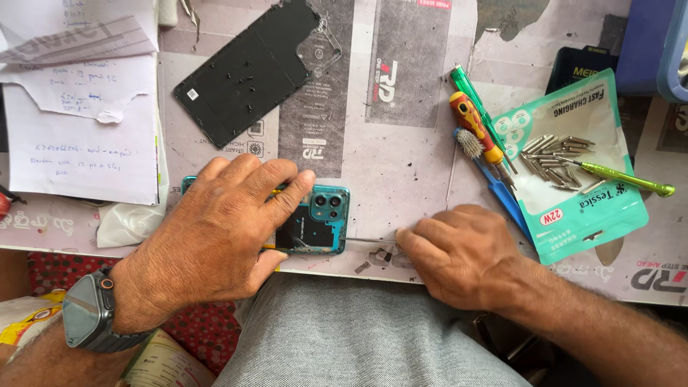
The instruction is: The person disassembles the internal components of a mobile phone by hand and using a tool.
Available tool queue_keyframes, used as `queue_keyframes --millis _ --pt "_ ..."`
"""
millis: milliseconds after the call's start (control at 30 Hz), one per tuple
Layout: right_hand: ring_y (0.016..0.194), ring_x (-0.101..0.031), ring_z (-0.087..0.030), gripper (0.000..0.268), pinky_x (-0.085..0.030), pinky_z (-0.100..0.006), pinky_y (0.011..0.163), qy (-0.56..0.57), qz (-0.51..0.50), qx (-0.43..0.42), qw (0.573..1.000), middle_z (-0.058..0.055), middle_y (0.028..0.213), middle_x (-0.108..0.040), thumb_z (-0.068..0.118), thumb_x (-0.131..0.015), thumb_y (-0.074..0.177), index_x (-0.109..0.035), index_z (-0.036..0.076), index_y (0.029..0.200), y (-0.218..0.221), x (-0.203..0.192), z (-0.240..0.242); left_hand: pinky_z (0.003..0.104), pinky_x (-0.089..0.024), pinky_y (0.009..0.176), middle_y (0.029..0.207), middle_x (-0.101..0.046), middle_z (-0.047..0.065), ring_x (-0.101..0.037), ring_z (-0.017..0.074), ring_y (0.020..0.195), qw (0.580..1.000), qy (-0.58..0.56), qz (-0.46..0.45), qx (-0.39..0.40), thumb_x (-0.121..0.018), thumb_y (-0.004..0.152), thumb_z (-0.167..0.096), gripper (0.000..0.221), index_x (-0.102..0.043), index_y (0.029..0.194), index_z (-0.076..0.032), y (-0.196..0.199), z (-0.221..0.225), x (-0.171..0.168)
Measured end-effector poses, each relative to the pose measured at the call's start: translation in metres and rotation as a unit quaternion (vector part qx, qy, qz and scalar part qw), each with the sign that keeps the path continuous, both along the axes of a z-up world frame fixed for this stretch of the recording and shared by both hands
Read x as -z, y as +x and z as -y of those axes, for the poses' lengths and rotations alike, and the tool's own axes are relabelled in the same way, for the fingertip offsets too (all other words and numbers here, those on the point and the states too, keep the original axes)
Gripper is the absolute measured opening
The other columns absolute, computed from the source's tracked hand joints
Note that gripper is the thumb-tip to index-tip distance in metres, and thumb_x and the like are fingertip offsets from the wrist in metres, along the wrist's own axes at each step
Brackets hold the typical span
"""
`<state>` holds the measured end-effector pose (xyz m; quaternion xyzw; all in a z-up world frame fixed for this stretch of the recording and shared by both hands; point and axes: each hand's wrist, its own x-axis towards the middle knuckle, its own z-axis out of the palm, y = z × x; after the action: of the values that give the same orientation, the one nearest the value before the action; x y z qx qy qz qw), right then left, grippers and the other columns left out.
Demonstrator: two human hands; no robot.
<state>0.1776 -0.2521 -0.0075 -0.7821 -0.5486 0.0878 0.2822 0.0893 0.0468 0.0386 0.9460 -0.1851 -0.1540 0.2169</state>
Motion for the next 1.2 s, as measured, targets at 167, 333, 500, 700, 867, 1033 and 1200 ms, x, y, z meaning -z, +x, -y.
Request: queue_keyframes --millis 167,333,500,700,867,1033,1200 --pt "0.062 -0.066 -0.024 0.022 -0.051 -0.040 0.054 0.032 -0.005 -0.050 0.998 -0.006 0.076 -0.067 0.007 -0.071 0.073 -0.069 0.003 0.095 0.001 0.001 0.000 0.047 -0.045 0.095 0.130 -0.054 0.014 -0.054 0.0327 0.112 1.000 0.005 0.010 0.004 -0.087 0.056 -0.029 0.095 -0.055 0.139 0.001 0.000 0.000 0.001" --pt "0.056 -0.063 -0.024 0.013 -0.050 -0.041 0.052 0.002 -0.017 0.001 1.000 -0.005 0.067 -0.063 0.006 -0.073 0.077 -0.070 0.006 0.090 0.000 0.000 -0.001 0.049 -0.044 0.090 0.124 -0.054 0.017 -0.054 0.0348 0.106 1.000 -0.003 -0.024 -0.002 -0.089 0.053 -0.024 0.092 -0.054 0.133 0.004 0.002 0.001 -0.001" --pt "0.057 -0.063 -0.024 0.014 -0.050 -0.041 0.053 0.011 -0.002 -0.006 1.000 -0.005 0.071 -0.065 0.006 -0.072 0.076 -0.069 0.007 0.089 -0.001 0.000 -0.002 0.048 -0.044 0.094 0.128 -0.054 0.016 -0.054 0.0337 0.110 1.000 0.007 -0.007 0.005 -0.088 0.056 -0.029 0.095 -0.054 0.138 0.003 0.000 -0.001 0.002" --pt "0.062 -0.066 -0.023 0.018 -0.051 -0.039 0.056 0.007 -0.029 -0.038 0.999 -0.005 0.073 -0.065 0.006 -0.074 0.074 -0.070 0.004 0.091 0.001 0.002 0.002 0.048 -0.045 0.096 0.130 -0.053 0.016 -0.054 0.0331 0.112 1.000 0.009 0.005 0.008 -0.087 0.058 -0.031 0.094 -0.054 0.140 0.002 -0.002 -0.002 0.006" --pt "0.078 -0.068 -0.026 0.026 -0.053 -0.041 0.072 0.094 -0.139 -0.025 0.986 -0.007 0.088 -0.067 0.006 -0.073 0.084 -0.062 0.002 0.108 0.009 -0.001 0.002 0.048 -0.045 0.089 0.124 -0.054 0.016 -0.054 0.0338 0.105 0.999 -0.010 -0.040 -0.005 -0.089 0.054 -0.022 0.089 -0.055 0.132 0.004 0.000 -0.003 0.003" --pt "0.075 -0.067 -0.031 0.030 -0.053 -0.044 0.069 0.010 -0.144 0.012 0.989 -0.008 0.091 -0.070 0.002 -0.071 0.074 -0.065 0.006 0.103 -0.008 -0.002 -0.023 0.047 -0.046 0.094 0.128 -0.054 0.014 -0.054 0.0331 0.111 1.000 0.001 0.017 0.010 -0.088 0.057 -0.031 0.093 -0.057 0.138 0.003 -0.002 -0.002 0.005" --pt "0.077 -0.070 -0.028 0.037 -0.054 -0.042 0.065 0.022 -0.140 -0.008 0.990 -0.008 0.100 -0.071 0.008 -0.077 0.074 -0.068 0.009 0.110 -0.012 -0.008 -0.043 0.048 -0.046 0.091 0.122 -0.055 0.017 -0.055 0.0339 0.106 1.000 -0.010 -0.002 -0.009 -0.089 0.055 -0.024 0.087 -0.057 0.131 0.004 -0.001 0.000 0.001"
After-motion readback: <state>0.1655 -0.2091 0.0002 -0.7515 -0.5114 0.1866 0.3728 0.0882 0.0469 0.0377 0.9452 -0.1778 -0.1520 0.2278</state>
